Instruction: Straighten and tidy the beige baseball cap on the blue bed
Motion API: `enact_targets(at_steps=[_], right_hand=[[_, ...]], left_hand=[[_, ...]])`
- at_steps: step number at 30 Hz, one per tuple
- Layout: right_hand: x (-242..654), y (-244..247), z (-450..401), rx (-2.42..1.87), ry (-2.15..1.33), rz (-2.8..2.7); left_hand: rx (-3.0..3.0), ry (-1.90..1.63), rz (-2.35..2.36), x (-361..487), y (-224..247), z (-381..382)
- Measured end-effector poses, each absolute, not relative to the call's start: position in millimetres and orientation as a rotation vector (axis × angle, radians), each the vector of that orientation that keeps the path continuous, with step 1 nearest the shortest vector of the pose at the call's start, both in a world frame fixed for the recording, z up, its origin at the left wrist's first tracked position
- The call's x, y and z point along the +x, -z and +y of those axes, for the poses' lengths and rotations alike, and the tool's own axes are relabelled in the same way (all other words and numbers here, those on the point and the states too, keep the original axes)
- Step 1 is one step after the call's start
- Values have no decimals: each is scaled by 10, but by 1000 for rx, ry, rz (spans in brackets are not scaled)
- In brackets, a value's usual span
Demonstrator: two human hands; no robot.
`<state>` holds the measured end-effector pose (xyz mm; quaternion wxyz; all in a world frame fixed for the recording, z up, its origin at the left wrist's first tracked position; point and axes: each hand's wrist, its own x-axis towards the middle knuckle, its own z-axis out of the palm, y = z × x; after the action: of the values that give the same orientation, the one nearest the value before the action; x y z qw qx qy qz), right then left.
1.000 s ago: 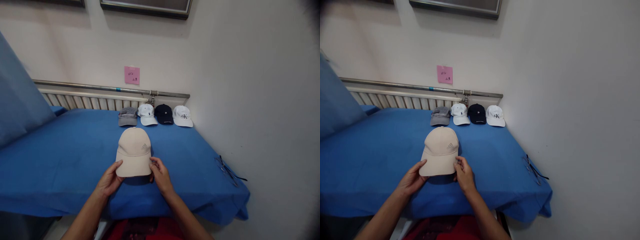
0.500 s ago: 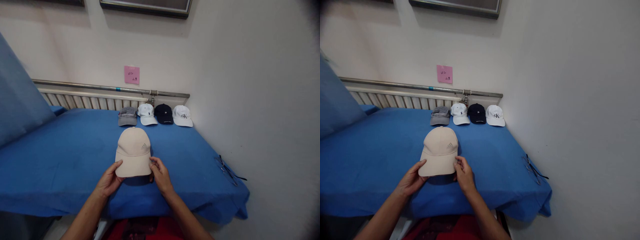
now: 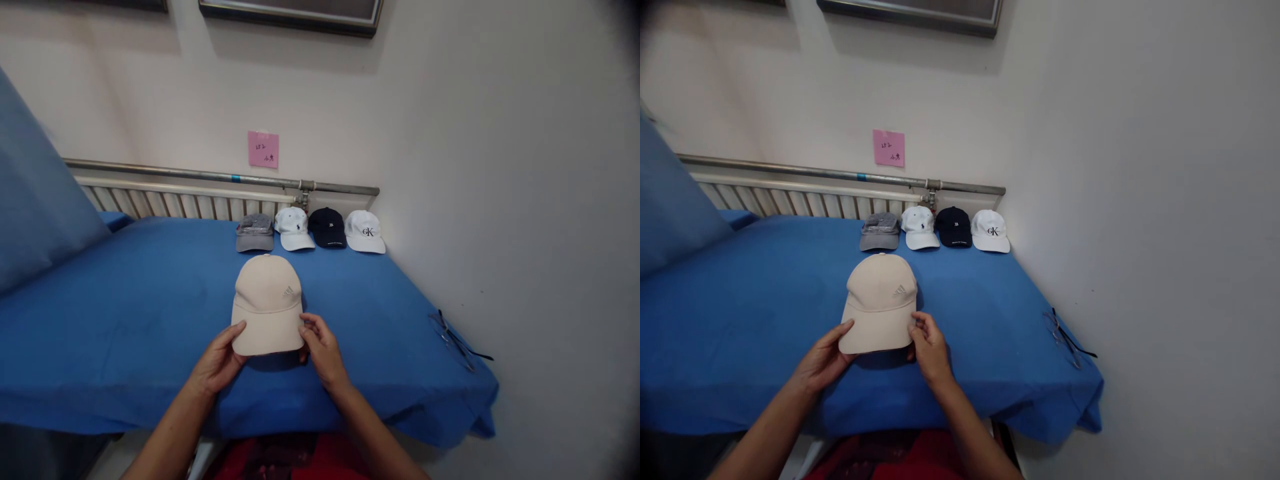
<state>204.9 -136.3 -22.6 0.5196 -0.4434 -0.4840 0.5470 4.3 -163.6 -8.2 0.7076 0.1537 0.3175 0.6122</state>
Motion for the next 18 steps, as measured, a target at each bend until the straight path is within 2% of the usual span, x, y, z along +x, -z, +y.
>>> enact_targets(at_steps=[18], right_hand=[[2058,273,-1345,-1042,-1325,-1141]], left_hand=[[330,-1480,712,61,90,-1649]])
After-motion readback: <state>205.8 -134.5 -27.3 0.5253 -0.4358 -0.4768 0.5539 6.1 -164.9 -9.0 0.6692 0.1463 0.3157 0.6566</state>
